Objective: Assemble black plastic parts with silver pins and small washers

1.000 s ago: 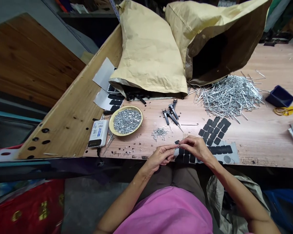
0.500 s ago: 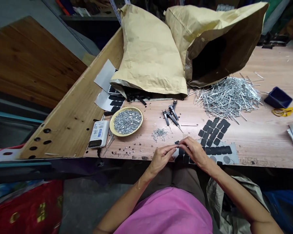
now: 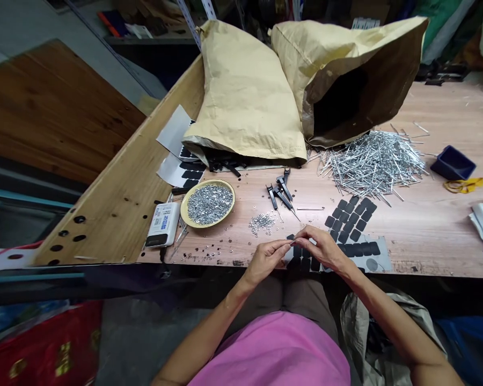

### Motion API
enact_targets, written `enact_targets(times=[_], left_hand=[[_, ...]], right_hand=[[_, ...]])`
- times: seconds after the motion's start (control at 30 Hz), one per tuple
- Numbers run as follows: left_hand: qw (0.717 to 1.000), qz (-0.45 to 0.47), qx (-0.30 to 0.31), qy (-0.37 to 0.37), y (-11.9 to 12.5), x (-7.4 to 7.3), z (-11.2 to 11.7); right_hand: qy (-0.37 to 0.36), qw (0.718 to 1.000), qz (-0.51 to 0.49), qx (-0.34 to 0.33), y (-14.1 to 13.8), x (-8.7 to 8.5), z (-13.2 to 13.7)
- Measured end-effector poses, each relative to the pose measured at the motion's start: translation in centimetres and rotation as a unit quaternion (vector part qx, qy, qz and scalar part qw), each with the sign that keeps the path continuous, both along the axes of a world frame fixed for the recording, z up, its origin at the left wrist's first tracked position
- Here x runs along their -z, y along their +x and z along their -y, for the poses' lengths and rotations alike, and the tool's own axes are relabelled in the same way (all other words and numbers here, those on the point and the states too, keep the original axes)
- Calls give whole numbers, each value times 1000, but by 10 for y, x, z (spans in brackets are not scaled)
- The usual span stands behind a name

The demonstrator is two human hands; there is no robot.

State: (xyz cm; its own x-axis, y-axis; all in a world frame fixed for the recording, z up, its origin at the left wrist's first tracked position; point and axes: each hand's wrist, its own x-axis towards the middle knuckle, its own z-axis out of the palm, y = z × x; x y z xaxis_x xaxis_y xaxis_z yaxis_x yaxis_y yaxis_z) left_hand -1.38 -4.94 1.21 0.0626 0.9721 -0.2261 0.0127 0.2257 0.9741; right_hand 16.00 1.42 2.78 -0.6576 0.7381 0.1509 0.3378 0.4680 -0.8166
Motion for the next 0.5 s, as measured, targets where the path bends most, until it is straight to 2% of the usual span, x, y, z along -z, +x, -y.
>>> enact_targets(times=[0.13, 0.33, 0.5], left_hand=[[991, 91, 63, -77, -4, -2, -2], [989, 85, 79, -96, -4, -7, -4], [980, 124, 104, -113, -3, -6, -5]], right_hand=[[10, 999, -25, -23, 6, -7, -2], [46, 997, -38, -39, 12, -7, -3], [48, 997, -25, -48, 15, -7, -5]])
